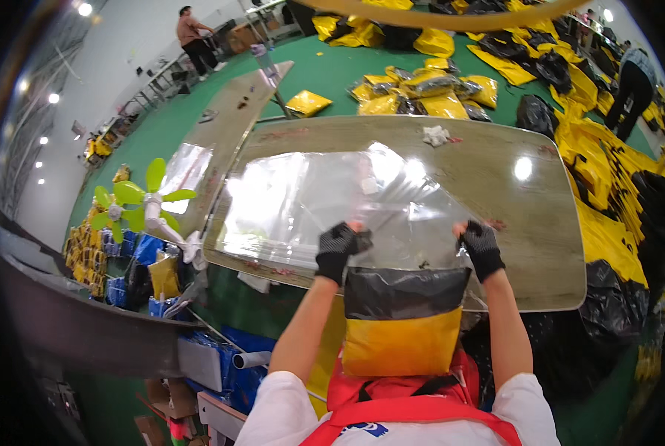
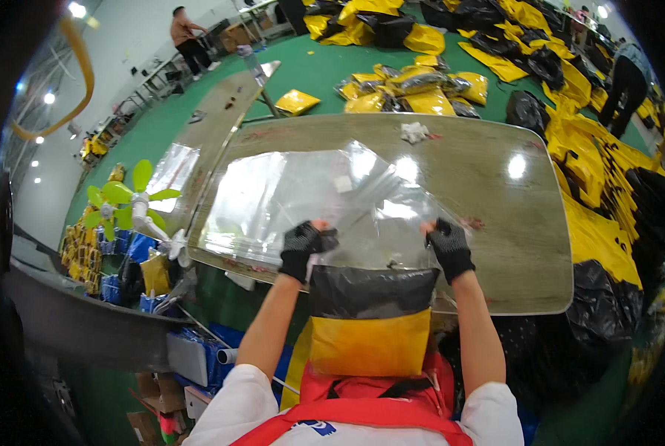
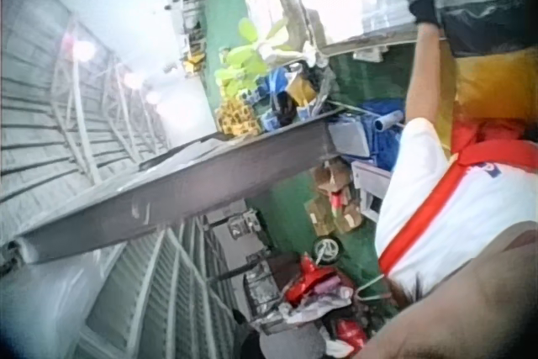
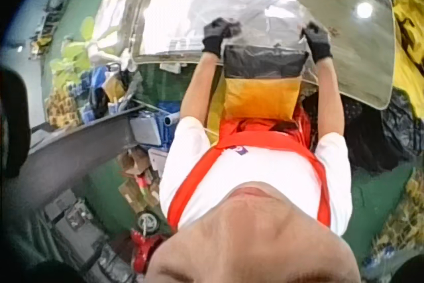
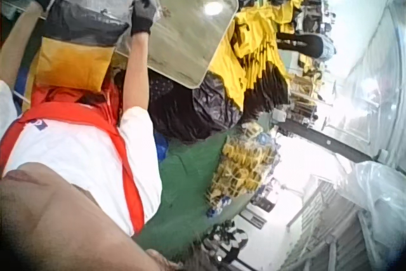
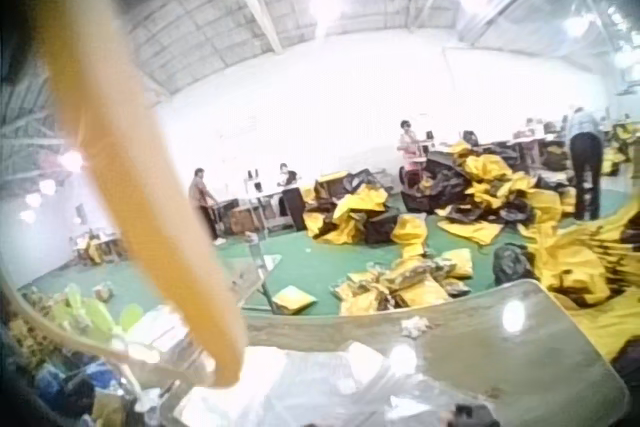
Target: The person repeatedly folds yellow and black courier bags, inserts them into clear plastic polybags, and places the sealed packages on a table. The process is repeated continuously with multiple units.
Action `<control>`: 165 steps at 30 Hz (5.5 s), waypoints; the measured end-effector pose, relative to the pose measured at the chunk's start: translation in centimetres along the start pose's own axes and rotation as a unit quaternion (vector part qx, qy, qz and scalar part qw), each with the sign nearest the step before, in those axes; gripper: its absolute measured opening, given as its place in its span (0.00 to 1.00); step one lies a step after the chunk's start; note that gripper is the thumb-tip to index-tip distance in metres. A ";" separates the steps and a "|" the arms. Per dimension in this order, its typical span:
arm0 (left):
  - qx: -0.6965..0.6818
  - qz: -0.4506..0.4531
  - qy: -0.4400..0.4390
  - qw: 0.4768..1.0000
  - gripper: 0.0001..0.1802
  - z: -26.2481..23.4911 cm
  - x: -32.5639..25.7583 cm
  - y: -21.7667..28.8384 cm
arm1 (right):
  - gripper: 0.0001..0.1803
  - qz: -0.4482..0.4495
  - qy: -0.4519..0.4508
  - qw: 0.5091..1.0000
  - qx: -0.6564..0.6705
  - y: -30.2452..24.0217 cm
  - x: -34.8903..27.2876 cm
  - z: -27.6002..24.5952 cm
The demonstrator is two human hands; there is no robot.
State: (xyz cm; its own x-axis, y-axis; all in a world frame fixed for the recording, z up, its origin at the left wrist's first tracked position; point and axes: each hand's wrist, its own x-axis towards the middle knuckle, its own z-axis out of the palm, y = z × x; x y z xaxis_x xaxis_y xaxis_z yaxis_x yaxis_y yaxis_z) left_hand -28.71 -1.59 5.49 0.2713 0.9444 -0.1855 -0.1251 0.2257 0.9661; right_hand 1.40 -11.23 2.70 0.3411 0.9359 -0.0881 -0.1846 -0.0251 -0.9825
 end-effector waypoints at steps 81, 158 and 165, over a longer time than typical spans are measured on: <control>-0.031 -0.199 -0.331 0.922 0.37 19.8 5.6 -0.8 | 0.16 -0.204 0.174 0.845 -0.463 -14.6 -14.3 -32.4; 0.616 0.281 -0.162 0.718 0.29 -6.2 0.1 16.8 | 0.31 -0.006 -0.120 0.806 -0.580 -17.0 -15.9 -13.9; 0.642 0.425 -0.369 0.521 0.41 14.2 -3.2 -2.9 | 0.41 -0.144 0.103 0.565 -0.806 -3.6 -8.4 -16.1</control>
State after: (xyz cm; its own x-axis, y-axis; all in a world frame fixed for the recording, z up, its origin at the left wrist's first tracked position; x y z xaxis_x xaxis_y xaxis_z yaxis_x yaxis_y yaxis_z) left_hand -15.66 -8.66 5.88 0.9907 0.1175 0.0690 0.1138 -0.9919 0.0561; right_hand 14.02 -24.65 4.30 0.2729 0.9264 0.2594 0.9289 -0.3240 0.1796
